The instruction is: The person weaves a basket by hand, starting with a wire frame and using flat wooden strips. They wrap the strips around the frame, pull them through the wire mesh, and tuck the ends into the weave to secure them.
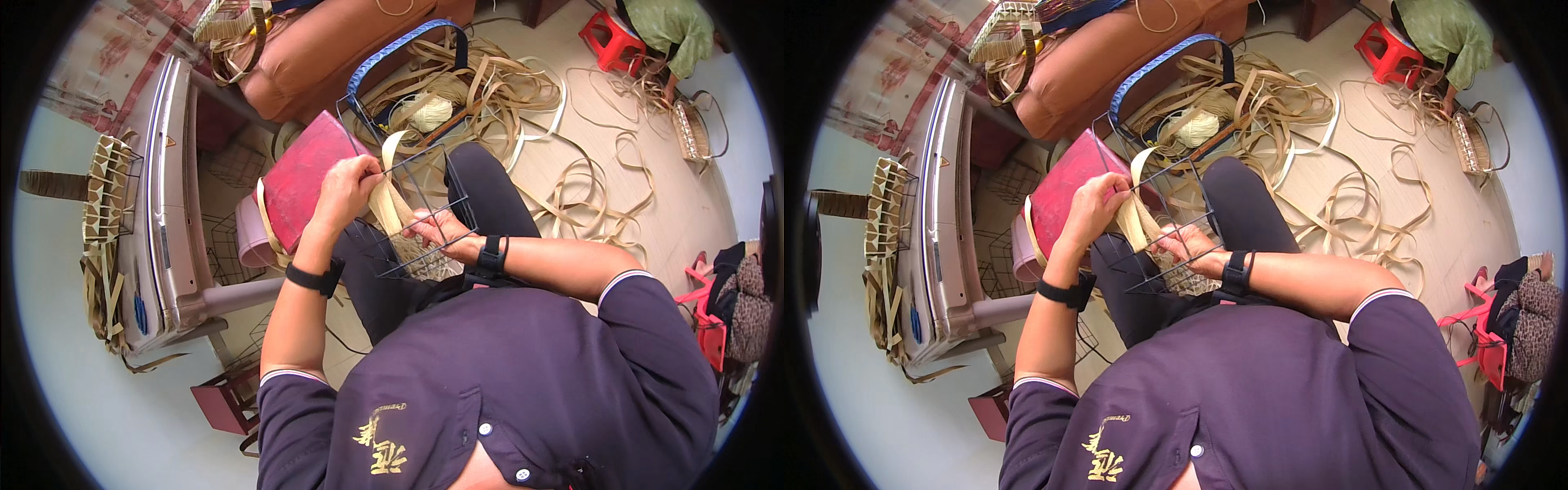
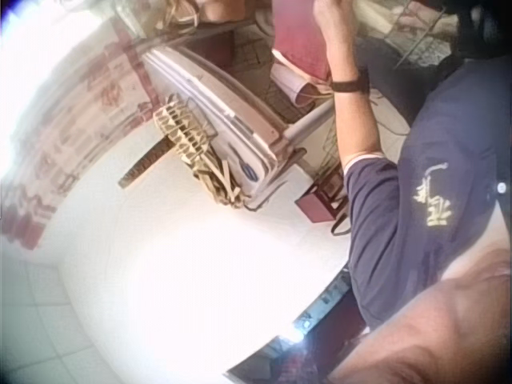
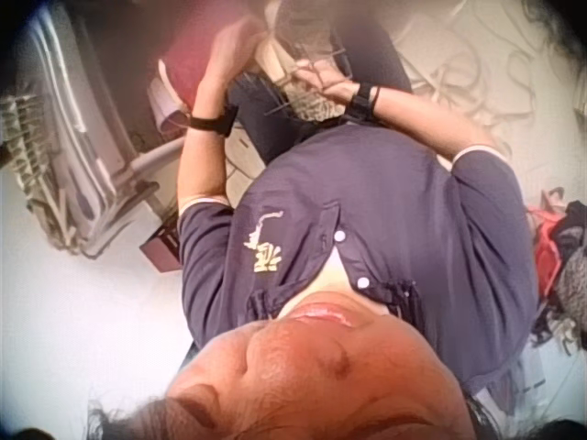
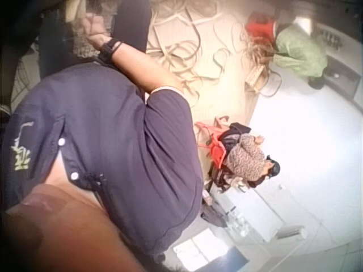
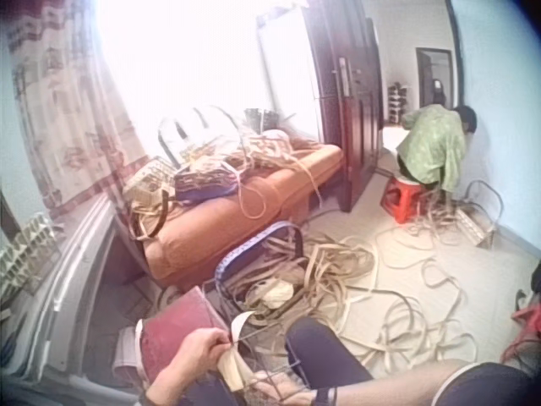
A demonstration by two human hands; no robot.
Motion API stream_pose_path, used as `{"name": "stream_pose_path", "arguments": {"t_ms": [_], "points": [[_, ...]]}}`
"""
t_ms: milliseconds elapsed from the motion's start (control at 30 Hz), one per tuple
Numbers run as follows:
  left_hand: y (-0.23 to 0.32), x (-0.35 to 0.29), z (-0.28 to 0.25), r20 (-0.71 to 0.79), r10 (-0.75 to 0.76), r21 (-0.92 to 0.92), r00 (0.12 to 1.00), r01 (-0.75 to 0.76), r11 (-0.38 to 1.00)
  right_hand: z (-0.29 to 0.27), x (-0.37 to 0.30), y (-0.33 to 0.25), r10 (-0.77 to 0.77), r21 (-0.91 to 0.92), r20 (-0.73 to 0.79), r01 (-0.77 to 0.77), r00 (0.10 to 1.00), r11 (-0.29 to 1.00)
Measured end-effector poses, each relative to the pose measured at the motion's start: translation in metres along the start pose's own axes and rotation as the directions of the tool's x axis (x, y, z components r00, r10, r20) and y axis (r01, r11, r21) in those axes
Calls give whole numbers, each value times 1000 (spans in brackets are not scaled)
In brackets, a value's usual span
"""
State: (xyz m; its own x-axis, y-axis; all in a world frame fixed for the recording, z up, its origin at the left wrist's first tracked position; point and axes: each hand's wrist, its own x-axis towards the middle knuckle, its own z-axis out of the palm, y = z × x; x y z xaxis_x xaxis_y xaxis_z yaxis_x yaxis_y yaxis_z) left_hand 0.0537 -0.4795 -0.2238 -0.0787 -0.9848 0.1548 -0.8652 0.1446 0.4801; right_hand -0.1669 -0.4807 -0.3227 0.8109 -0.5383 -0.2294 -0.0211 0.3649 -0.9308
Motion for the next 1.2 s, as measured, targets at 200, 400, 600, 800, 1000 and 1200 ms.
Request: {"name": "stream_pose_path", "arguments": {"t_ms": [200,400,600,800,1000,1200], "points": [[58,-40,-11,-3,156,185,988,-152,971,-16,-28,-16,245,152,408,-330,879,931],[83,-57,2,86,254,211,963,-267,940,-26,-39,-20,242,273,557,-450,795,850],[75,-56,29,-33,495,336,868,-457,824,-31,-47,-23,260,254,592,-482,763,839],[66,-54,30,-248,481,180,841,-448,876,-54,-96,-37,350,268,579,-577,736,771],[69,-56,30,-321,468,161,824,-439,884,-27,-80,-94,-179,-435,171,237,969,869],[62,-60,32,-383,413,106,826,-405,908,3,-56,-94,14,-4,166,-13,986,1000]]}}
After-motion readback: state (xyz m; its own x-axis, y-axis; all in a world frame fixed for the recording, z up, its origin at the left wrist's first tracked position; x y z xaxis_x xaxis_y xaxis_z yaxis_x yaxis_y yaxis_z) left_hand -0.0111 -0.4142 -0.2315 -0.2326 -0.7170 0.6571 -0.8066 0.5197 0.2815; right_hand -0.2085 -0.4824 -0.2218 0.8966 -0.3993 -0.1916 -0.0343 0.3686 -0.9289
